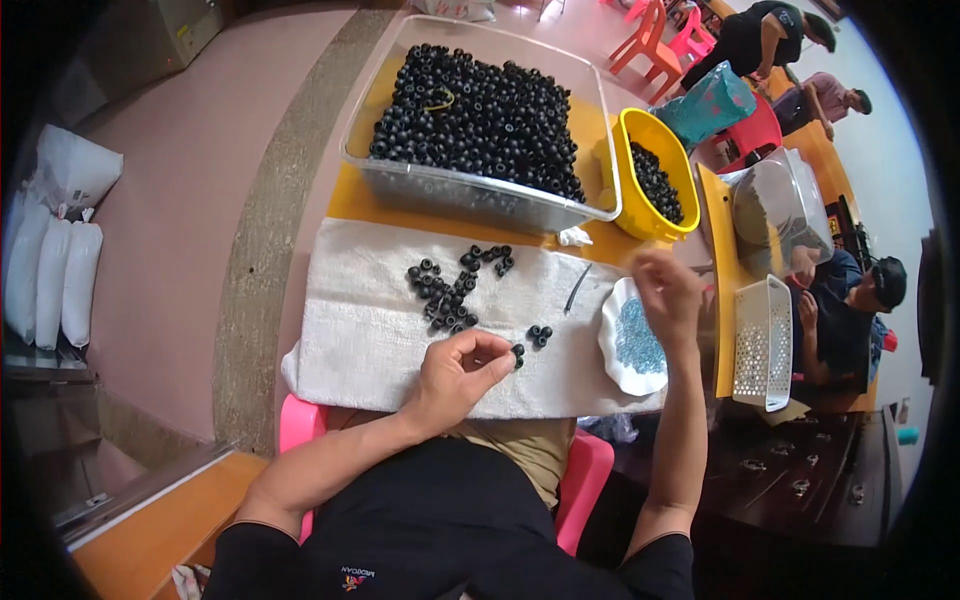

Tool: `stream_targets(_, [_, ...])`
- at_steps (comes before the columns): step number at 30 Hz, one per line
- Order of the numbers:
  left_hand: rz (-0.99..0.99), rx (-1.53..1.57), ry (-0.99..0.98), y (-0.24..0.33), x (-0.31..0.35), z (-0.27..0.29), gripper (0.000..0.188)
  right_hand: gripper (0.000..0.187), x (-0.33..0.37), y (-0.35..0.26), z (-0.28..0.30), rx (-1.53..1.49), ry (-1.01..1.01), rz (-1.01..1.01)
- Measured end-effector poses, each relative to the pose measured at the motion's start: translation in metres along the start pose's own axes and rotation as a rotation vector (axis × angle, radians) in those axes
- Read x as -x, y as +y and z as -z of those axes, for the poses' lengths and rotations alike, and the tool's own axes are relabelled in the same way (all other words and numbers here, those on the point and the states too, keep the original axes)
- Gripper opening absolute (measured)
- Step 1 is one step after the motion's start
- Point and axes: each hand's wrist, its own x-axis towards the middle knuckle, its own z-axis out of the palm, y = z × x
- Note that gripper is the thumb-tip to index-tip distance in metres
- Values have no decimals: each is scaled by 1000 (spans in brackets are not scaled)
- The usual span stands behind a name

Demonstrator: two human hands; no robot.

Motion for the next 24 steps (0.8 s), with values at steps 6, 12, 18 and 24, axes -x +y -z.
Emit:
stream_targets(6, [-27,17,27,-7,-5,1,11,33,41,-61,-30,179,-492,146])
stream_targets(12, [-10,29,18,-9,-2,0,11,33,53,-70,-47,256,-524,56])
stream_targets(18, [-13,16,6,-12,-3,3,11,27,59,-62,-56,137,-534,-30])
stream_targets(24, [-6,-6,4,-12,-5,5,12,26,62,-59,-59,-66,-365,-85])
